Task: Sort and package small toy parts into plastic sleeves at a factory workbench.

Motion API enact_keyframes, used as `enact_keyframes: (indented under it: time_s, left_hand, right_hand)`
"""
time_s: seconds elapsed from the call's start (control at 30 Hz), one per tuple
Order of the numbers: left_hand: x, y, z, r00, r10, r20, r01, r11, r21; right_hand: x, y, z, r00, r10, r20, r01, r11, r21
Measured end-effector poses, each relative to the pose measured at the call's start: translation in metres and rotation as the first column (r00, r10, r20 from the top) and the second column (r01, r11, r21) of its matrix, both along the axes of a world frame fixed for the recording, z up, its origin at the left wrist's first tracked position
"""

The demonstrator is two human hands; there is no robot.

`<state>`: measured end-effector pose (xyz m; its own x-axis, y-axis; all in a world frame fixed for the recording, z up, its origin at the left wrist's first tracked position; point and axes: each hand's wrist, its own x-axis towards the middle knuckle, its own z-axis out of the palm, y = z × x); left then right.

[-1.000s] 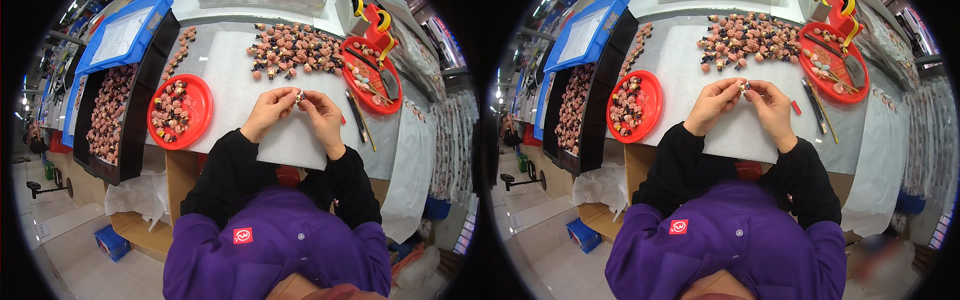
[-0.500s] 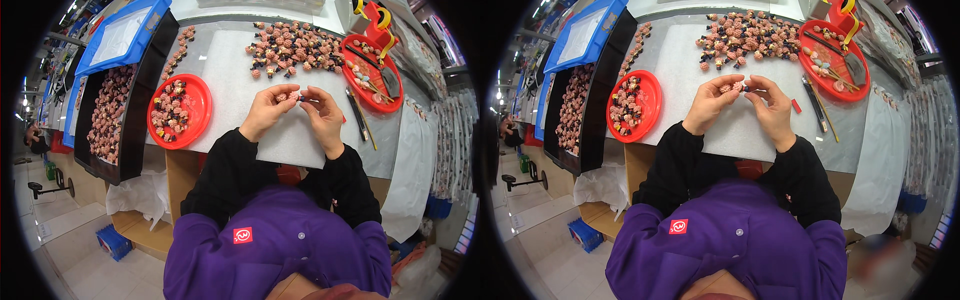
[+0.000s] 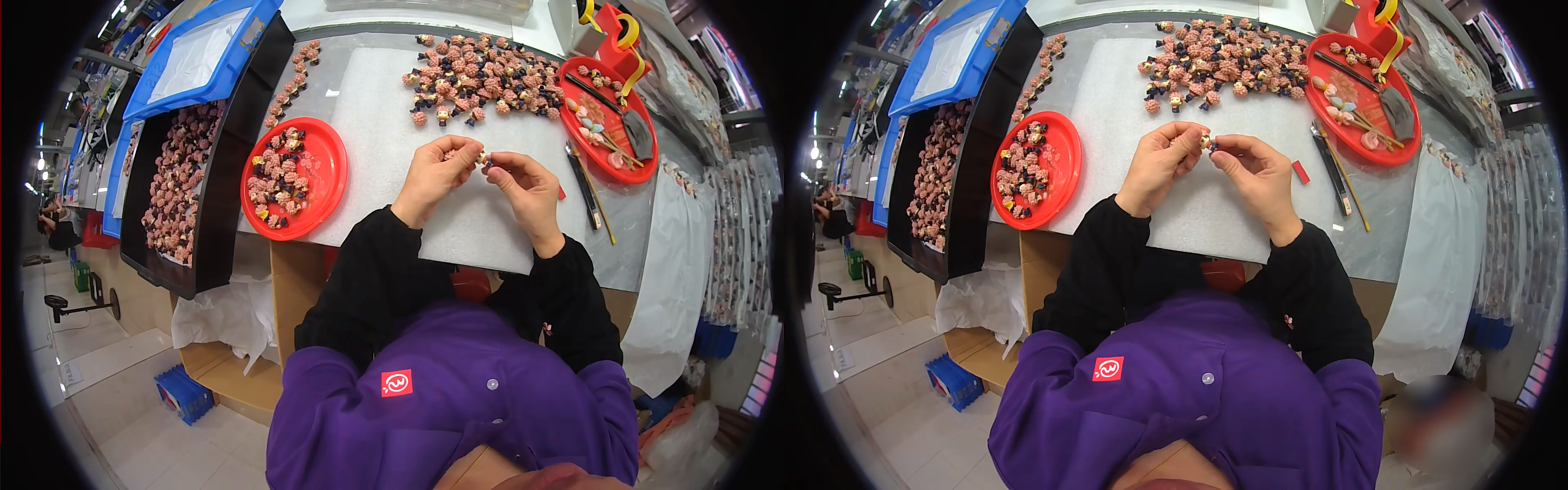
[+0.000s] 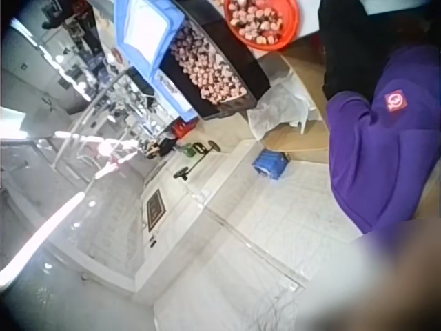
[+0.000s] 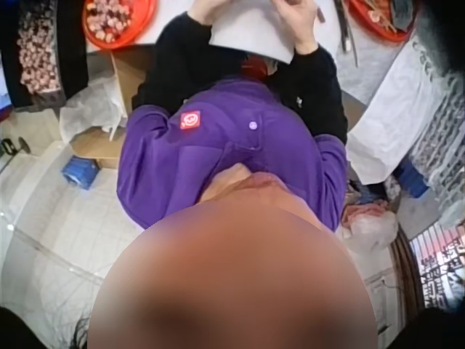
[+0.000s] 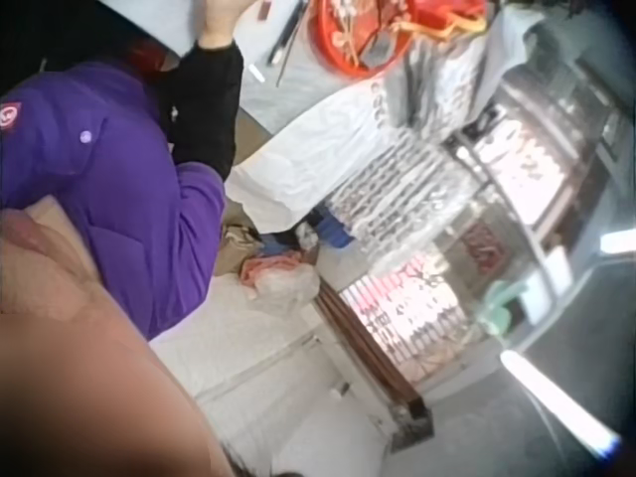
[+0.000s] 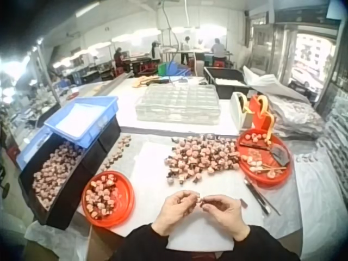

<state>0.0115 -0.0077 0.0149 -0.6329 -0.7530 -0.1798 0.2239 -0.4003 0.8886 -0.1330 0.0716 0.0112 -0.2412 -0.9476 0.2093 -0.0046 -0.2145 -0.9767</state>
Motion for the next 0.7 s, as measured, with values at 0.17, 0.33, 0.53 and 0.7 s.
enact_keyframes:
  time_s: [0.17,0.33,0.53,0.7]
  left_hand:
    - [-0.0001,0.0006,0.0006,0.999,0.043,0.028,-0.043,0.999,0.006]
    - [-0.0009,0.0006,0.0025,0.999,0.043,0.029,-0.043,0.999,-0.001]
    - [-0.001,0.0007,0.0016,0.999,0.027,0.027,-0.027,0.999,0.021]
    - [-0.0005,0.0001,0.0006,0.999,0.027,0.027,-0.028,0.999,0.028]
  right_hand:
    - [-0.0046,-0.003,-0.0003,0.98,0.091,0.179,-0.11,0.989,0.099]
    - [-0.0042,-0.0035,-0.0011,0.963,0.084,0.257,-0.117,0.986,0.115]
    - [-0.0031,-0.0028,-0.0024,0.969,0.082,0.231,-0.107,0.99,0.097]
    - [-0.0019,-0.0027,-0.0022,0.975,0.06,0.213,-0.085,0.99,0.109]
